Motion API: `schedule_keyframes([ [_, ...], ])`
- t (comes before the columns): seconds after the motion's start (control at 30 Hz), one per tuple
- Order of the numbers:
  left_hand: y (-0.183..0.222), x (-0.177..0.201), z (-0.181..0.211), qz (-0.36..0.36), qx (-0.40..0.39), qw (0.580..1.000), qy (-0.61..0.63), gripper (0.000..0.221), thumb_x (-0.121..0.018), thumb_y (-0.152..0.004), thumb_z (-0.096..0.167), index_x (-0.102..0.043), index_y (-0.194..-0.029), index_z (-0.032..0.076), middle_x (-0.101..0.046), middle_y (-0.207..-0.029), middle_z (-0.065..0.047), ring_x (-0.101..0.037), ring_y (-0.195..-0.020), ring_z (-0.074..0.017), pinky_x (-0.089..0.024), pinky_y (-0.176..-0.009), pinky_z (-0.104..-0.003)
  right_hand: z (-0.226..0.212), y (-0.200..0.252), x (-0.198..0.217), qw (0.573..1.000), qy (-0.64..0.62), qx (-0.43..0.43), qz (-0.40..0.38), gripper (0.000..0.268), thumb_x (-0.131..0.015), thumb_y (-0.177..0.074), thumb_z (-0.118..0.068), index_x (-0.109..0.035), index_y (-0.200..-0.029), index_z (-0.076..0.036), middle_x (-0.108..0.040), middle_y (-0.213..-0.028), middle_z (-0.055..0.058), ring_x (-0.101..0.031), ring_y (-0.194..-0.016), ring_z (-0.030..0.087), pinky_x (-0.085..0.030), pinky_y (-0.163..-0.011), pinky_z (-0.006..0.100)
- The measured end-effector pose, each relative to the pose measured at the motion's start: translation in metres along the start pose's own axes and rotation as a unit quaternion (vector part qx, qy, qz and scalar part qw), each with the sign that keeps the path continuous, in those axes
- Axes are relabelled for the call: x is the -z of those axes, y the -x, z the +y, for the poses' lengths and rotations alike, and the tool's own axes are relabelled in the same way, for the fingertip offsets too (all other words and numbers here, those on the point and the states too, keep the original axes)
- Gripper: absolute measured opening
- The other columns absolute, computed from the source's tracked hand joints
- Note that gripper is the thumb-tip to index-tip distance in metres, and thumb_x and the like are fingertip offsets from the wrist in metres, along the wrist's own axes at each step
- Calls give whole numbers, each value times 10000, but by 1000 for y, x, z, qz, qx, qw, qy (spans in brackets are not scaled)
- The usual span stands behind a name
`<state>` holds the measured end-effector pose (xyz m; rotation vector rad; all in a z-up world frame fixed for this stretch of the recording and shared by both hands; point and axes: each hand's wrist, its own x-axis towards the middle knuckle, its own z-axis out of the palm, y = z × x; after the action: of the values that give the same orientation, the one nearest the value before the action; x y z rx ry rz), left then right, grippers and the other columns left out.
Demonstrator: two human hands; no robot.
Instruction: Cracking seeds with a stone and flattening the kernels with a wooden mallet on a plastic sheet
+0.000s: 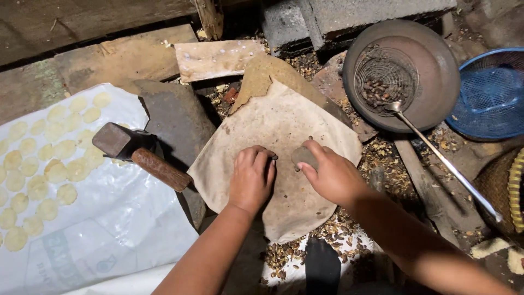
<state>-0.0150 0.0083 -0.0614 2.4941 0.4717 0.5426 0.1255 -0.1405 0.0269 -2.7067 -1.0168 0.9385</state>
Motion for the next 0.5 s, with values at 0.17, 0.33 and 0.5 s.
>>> schedule_keyframes([
  [0.17, -11, -14, 13, -46, 40, 998, -4, 108, -737, -872, 383, -709, -964, 336, -599, -1042, 46, -558, -1068, -230, -408, -1000, -442, -12, 16, 35, 995, 38, -26, -84, 463, -450, -1007, -422, -374, -1451, -316, -651, -1234, 195, -667, -1150, 450, -532, -1000, 566],
  [0.33, -6, -5, 11, -92, 43, 995, -10, 265, -745, -880, 394, -678, -1114, 289, -594, -1142, -2, -541, -1167, -263, -383, -1048, -487, -23, 23, 32, 1000, 2, -30, -5, 476, -459, -1030, -395, -365, -1481, -276, -646, -1154, 235, -686, -1074, 468, -555, -954, 577],
  [0.5, 4, 6, -5, -40, 16, 998, -42, 282, -679, -958, 321, -652, -1219, 219, -607, -1108, -49, -574, -1137, -288, -441, -973, -449, -1, -2, -30, 979, 132, 132, 82, 519, -503, -1000, -429, -412, -1484, -268, -613, -1160, 185, -715, -968, 435, -607, -807, 525],
])
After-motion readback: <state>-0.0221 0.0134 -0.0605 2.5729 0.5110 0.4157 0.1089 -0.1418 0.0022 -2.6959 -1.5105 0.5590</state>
